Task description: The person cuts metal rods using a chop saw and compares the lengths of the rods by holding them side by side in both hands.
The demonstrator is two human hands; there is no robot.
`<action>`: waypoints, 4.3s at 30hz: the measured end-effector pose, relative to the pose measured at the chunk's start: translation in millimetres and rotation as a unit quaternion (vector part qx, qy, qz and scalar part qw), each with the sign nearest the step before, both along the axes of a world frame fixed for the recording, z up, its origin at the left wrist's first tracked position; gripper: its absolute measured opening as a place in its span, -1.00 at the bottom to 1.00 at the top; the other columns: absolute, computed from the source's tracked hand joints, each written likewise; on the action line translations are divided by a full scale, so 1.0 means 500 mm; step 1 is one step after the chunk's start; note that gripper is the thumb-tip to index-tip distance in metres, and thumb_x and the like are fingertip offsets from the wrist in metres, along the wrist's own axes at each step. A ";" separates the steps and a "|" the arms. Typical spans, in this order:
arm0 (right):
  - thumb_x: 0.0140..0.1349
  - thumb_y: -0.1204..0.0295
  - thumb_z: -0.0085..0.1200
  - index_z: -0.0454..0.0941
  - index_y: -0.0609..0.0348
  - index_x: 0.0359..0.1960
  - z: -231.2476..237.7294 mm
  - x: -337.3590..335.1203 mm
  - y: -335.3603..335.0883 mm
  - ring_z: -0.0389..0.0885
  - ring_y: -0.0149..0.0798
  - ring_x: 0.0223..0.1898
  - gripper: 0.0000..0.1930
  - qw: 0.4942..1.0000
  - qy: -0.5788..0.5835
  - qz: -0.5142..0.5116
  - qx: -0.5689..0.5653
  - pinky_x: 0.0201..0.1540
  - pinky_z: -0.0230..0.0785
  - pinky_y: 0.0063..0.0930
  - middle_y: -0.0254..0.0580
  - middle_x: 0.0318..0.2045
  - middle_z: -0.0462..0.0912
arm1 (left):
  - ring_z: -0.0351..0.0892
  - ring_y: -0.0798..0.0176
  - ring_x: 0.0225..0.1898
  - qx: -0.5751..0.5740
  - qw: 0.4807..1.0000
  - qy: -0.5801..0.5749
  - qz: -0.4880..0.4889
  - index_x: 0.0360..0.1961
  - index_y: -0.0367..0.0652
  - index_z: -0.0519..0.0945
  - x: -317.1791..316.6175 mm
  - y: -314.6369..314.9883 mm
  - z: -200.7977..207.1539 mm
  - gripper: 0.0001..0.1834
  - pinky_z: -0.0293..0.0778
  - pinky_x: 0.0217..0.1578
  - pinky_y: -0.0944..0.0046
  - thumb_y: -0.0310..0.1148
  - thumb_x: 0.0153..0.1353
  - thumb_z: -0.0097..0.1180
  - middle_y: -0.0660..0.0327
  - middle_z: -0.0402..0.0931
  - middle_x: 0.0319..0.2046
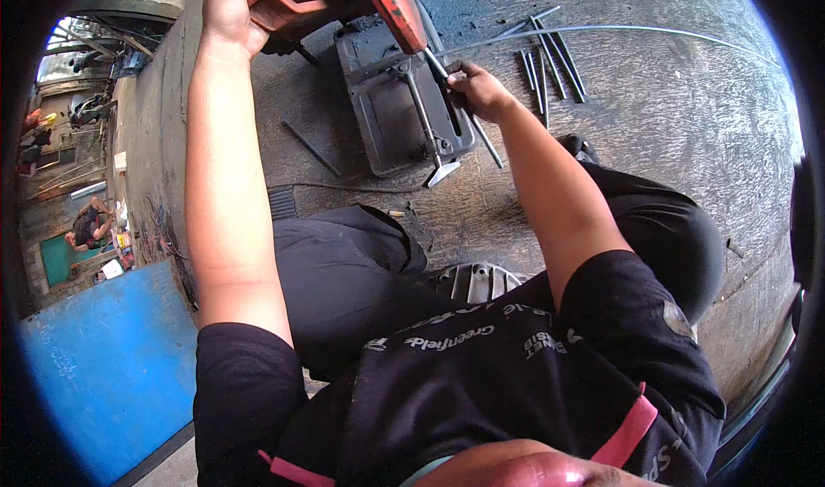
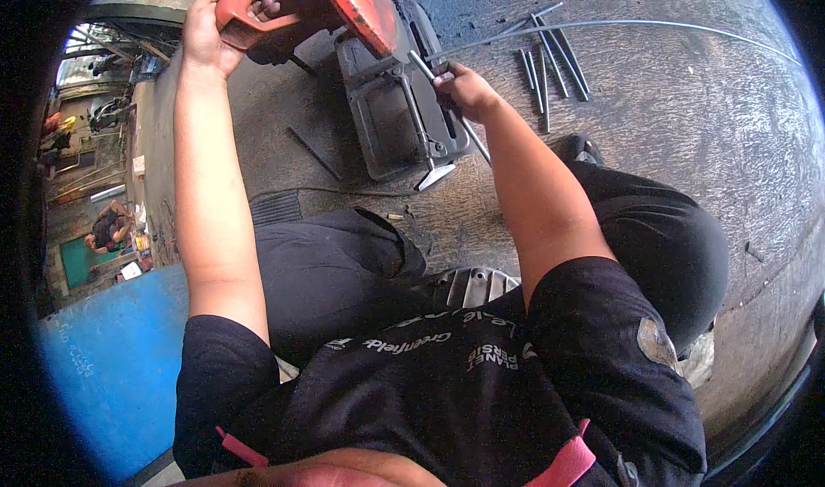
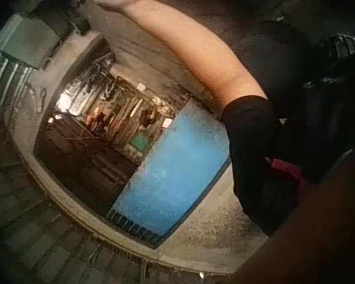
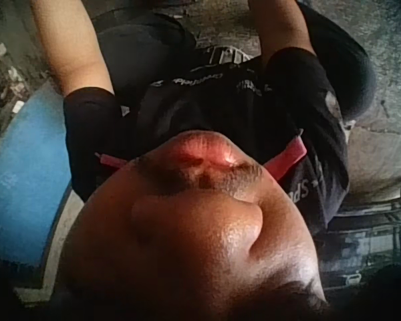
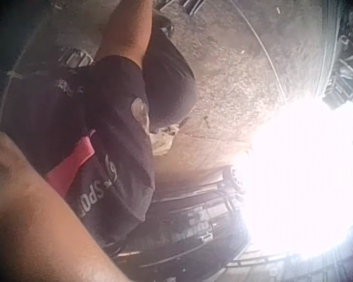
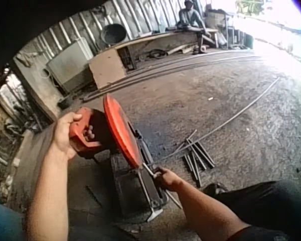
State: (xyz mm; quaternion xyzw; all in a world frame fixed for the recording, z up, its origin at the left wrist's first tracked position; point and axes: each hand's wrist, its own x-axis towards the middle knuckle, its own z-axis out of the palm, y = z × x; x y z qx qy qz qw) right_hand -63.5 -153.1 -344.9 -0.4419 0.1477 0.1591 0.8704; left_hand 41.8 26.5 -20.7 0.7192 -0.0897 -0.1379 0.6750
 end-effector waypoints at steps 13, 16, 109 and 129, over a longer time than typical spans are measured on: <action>0.39 0.24 -0.18 0.44 0.15 -0.13 0.015 -0.010 -0.021 0.39 -0.40 -0.57 -0.74 0.965 0.029 0.085 -0.246 -0.48 0.34 -0.48 -0.33 -0.54 0.43 | 0.55 0.17 -0.26 -0.031 0.987 0.066 -0.143 0.02 -0.42 0.35 0.081 0.073 -0.005 -0.51 0.54 -0.12 0.19 -0.20 0.22 -0.06 0.05 0.48 -0.30; 0.39 0.24 -0.17 0.50 0.17 -0.16 -0.027 -0.009 -0.035 0.36 -0.41 -0.58 -0.72 0.983 0.008 0.038 -0.177 -0.51 0.26 -0.53 -0.36 -0.56 0.43 | 0.55 0.16 -0.25 -0.013 0.993 0.069 -0.095 0.02 -0.42 0.35 0.077 0.061 -0.011 -0.51 0.53 -0.10 0.18 -0.21 0.23 -0.06 0.05 0.48 -0.30; 0.10 0.46 0.23 0.49 0.19 -0.38 0.002 -0.003 -0.013 0.41 -0.45 -0.54 -0.85 0.994 -0.053 -0.019 -0.089 -0.46 0.28 -0.50 -0.37 -0.53 0.49 | 0.43 0.27 -0.47 -0.020 1.000 0.006 -0.007 -0.14 -0.27 0.45 0.006 0.005 0.005 -0.62 0.44 -0.43 0.26 -0.21 0.17 -0.20 0.19 0.44 -0.46; 0.36 0.31 -0.14 0.49 0.26 -0.28 -0.052 -0.008 0.007 0.43 -0.37 -0.59 -0.75 0.997 0.007 0.047 -0.054 -0.54 0.29 -0.45 -0.25 -0.53 0.49 | 0.41 0.26 -0.45 -0.011 1.000 0.002 0.021 -0.07 -0.30 0.42 0.003 -0.011 0.002 -0.57 0.43 -0.41 0.23 -0.20 0.12 -0.12 0.19 0.40 -0.46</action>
